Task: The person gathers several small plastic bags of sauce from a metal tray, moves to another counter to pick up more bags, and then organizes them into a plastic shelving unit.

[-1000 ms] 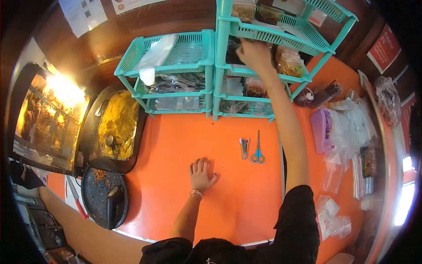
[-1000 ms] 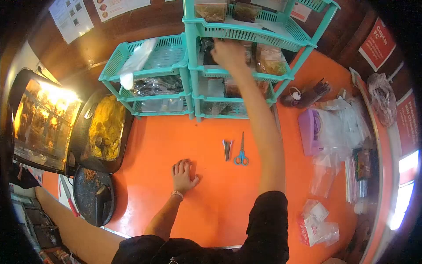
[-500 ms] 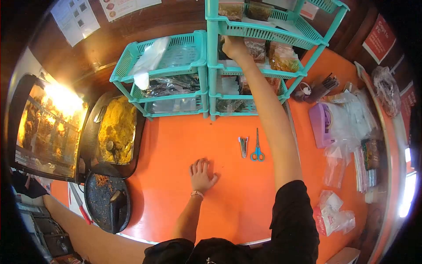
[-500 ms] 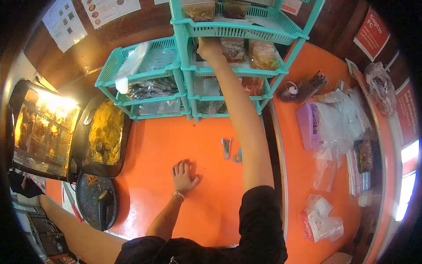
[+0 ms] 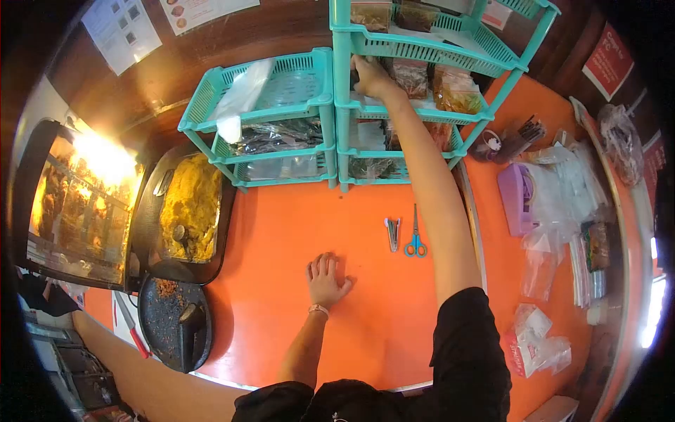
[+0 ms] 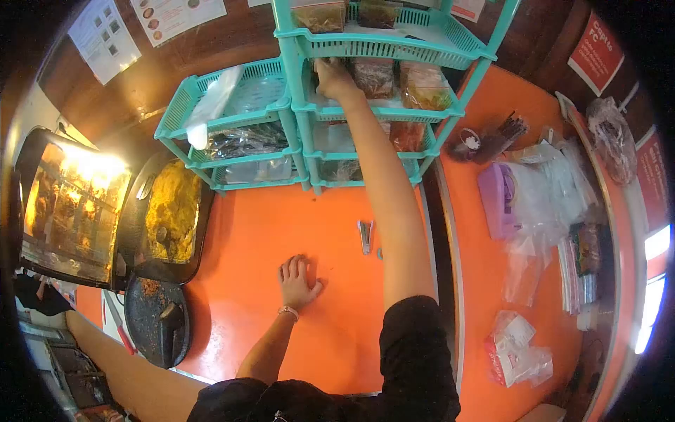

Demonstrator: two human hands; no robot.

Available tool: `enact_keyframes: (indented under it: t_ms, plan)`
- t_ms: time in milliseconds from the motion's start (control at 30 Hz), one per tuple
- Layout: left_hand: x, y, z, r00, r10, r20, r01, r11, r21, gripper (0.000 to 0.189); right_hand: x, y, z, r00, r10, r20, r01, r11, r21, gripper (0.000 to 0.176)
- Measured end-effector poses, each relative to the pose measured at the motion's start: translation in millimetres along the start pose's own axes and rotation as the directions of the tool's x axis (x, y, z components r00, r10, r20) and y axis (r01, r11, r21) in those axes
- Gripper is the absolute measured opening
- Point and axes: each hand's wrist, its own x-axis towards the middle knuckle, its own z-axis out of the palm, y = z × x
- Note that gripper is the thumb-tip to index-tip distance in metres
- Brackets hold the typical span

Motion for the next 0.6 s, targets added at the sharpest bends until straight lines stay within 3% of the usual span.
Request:
enact_keyframes:
  t_ms: [133,167,233,367,433,467,600]
  plan:
    - [-0.1,0.4,0.7,1.000,0.017,-0.012,-0.017,1.000,-0.019,0.051,2.6,4.2,9.5,0.999,0.026,-0.018,-0.026,1.000,0.012,0.076]
    - [0.4,0.6,0.7,1.000,0.020,-0.016,-0.020,1.000,-0.020,0.051,5.1,7.7,12.3,0.999,0.025,-0.022,-0.024,1.000,0.009,0.076]
    - [-0.2,0.7,0.0,1.000,0.012,-0.018,-0.013,0.999,-0.040,0.052,10.4,10.3,18.0,0.983,-0.091,-0.157,0.090,0.996,-0.011,0.063]
    - [-1.5,-0.8,1.5,0.998,0.013,-0.059,-0.014,1.000,-0.019,0.052,0.7,11.6,6.5,0.934,-0.275,-0.227,0.271,0.961,-0.049,0.072]
    - [-1.3,-1.0,1.2,0.999,0.016,-0.049,-0.017,1.000,-0.018,0.052,-10.8,3.2,-3.4,0.995,-0.083,-0.058,0.082,0.996,-0.022,0.067]
    - [-1.2,-0.9,1.1,0.998,0.009,-0.063,-0.010,1.000,-0.019,0.052,-22.8,-12.6,-20.3,0.999,-0.021,0.028,0.023,0.998,-0.064,0.055]
    - [-4.6,-4.7,8.1,0.997,0.033,-0.071,-0.032,0.999,0.004,0.053,-51.2,-19.9,-34.0,0.989,-0.145,-0.035,0.147,0.985,0.093,0.041]
